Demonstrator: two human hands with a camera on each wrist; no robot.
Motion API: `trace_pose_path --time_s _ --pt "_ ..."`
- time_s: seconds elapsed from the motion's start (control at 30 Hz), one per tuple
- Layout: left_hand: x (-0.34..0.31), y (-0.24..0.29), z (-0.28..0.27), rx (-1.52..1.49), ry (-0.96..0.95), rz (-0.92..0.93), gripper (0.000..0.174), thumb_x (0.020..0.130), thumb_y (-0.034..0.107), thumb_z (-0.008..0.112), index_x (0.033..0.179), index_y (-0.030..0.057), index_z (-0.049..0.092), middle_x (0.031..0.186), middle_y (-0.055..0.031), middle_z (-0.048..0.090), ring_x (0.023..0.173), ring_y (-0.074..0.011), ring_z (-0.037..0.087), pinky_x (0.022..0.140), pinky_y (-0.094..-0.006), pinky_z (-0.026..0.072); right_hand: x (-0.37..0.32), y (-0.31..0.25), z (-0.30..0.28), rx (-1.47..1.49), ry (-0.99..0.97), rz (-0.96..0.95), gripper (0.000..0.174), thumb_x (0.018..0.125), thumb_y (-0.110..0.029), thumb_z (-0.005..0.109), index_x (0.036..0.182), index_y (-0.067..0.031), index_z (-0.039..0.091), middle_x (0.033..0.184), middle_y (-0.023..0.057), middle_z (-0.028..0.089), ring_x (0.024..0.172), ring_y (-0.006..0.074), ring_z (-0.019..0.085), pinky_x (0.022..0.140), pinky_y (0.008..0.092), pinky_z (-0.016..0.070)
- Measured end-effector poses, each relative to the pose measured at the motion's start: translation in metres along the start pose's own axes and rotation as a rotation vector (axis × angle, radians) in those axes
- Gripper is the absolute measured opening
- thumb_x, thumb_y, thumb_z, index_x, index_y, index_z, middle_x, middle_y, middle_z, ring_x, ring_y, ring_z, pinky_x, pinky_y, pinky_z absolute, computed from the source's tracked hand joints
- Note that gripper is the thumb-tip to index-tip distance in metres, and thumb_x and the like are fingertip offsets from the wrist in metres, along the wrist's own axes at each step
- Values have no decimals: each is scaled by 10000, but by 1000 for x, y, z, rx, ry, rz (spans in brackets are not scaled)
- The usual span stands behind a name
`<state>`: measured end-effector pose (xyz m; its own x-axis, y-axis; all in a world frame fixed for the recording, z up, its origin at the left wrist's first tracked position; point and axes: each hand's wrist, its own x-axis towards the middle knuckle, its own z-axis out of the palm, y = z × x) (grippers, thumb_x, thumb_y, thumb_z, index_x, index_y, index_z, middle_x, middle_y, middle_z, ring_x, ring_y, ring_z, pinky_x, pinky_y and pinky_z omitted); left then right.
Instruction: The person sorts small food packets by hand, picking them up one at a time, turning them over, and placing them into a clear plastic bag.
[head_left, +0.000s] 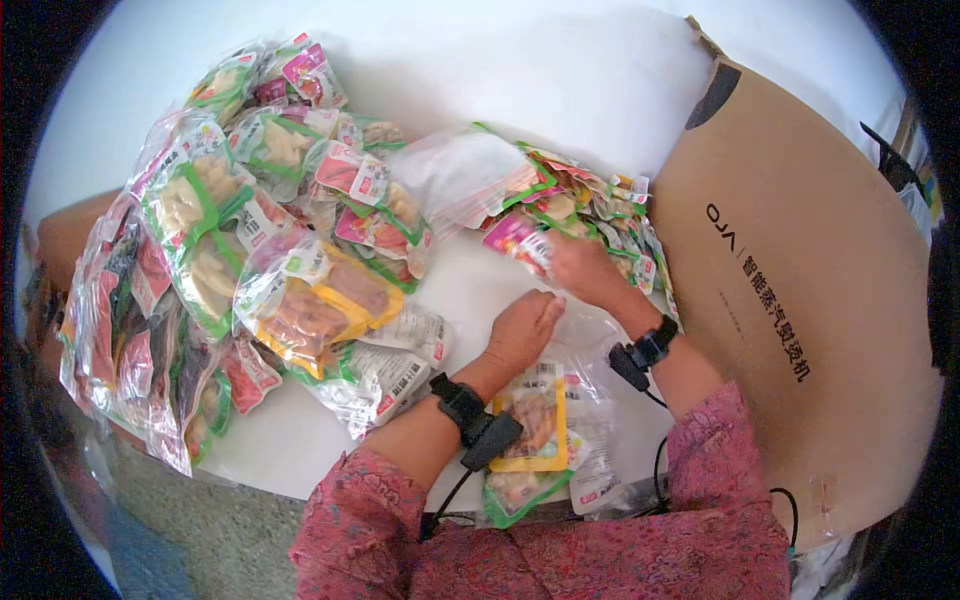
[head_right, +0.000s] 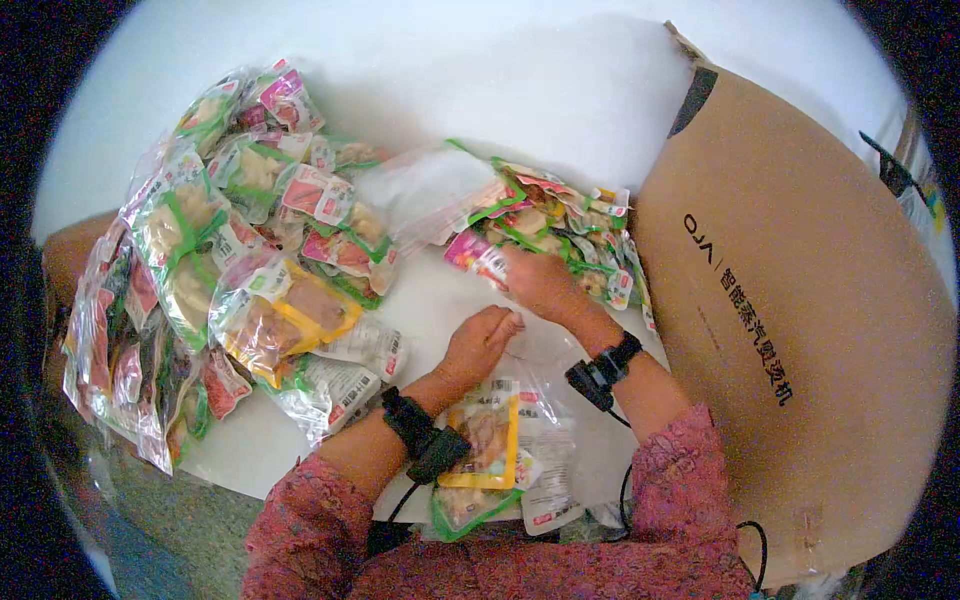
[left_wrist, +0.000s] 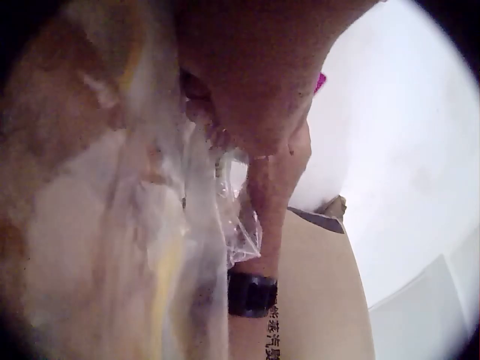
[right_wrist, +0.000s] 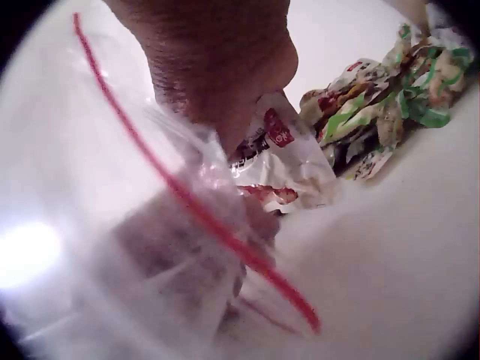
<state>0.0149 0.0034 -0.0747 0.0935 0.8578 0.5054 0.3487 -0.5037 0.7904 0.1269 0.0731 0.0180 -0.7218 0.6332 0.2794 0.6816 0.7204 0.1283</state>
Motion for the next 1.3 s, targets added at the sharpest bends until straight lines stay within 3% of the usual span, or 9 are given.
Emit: trace_pose_path --time_s 0.1,0.17,0.2,0.37,0.47,0.57,0.6,0.63,1.3 --pt "5 -6 0 -114 91 -31 282 861 277 454 872 8 539 811 -120 560 734 -267 532 668 -340 435 -23 35 7 627 233 359 250 814 -143 493 1036 -29 496 730 59 579 615 142 549 544 321 445" --pt "7 4 -3 -355 114 -285 278 848 276 489 883 2 521 797 -120 549 781 -241 527 712 -347 413 -36 39 8 952 285 385 229 825 -167 483 1012 -39 513 727 30 556 637 97 515 537 268 429" --pt "9 -2 -1 -498 112 -235 276 841 284 519 905 15 514 777 -65 540 664 -137 487 594 -277 406 -45 41 9 1273 332 397 216 835 -190 473 988 -49 531 724 1 534 658 52 482 530 216 413" --pt "9 21 -14 -839 -41 -410 314 852 322 506 994 43 506 833 -22 552 461 -27 373 392 -179 261 -71 40 12 1309 89 401 293 850 -207 483 1104 -66 521 761 -40 543 644 19 464 495 183 393" --pt "7 14 -13 -750 -231 -549 281 852 303 518 1008 69 512 845 -13 563 494 -39 425 409 -179 306 -78 21 0 1268 -200 429 323 857 -197 498 1129 -22 490 959 7 564 863 66 514 737 224 429" --pt "10 17 -11 -929 -47 -627 243 855 279 521 1009 91 517 809 -2 572 525 -57 468 428 -180 342 -79 12 12 1535 102 305 396 859 -307 479 1169 -60 468 931 6 556 748 60 486 624 218 426" --pt "11 21 -10 -983 87 -647 197 857 255 522 968 94 538 788 11 575 523 -37 460 419 -169 327 -81 10 11 1869 91 297 454 856 -331 482 1210 -54 418 1023 26 535 837 84 495 720 238 427" --pt "13 32 -12 -1032 223 -666 155 858 231 523 928 97 559 767 24 579 521 -18 452 411 -157 311 -82 8 9 1885 95 296 454 856 -331 482 1210 -54 418 1023 26 535 837 84 495 720 238 427" --pt "9 22 -10 -904 18 -490 155 807 151 579 931 63 548 774 1 594 567 -52 511 464 -184 378 -90 9 60 1836 33 485 418 818 -221 563 1161 -20 432 956 48 548 786 102 547 677 249 466"
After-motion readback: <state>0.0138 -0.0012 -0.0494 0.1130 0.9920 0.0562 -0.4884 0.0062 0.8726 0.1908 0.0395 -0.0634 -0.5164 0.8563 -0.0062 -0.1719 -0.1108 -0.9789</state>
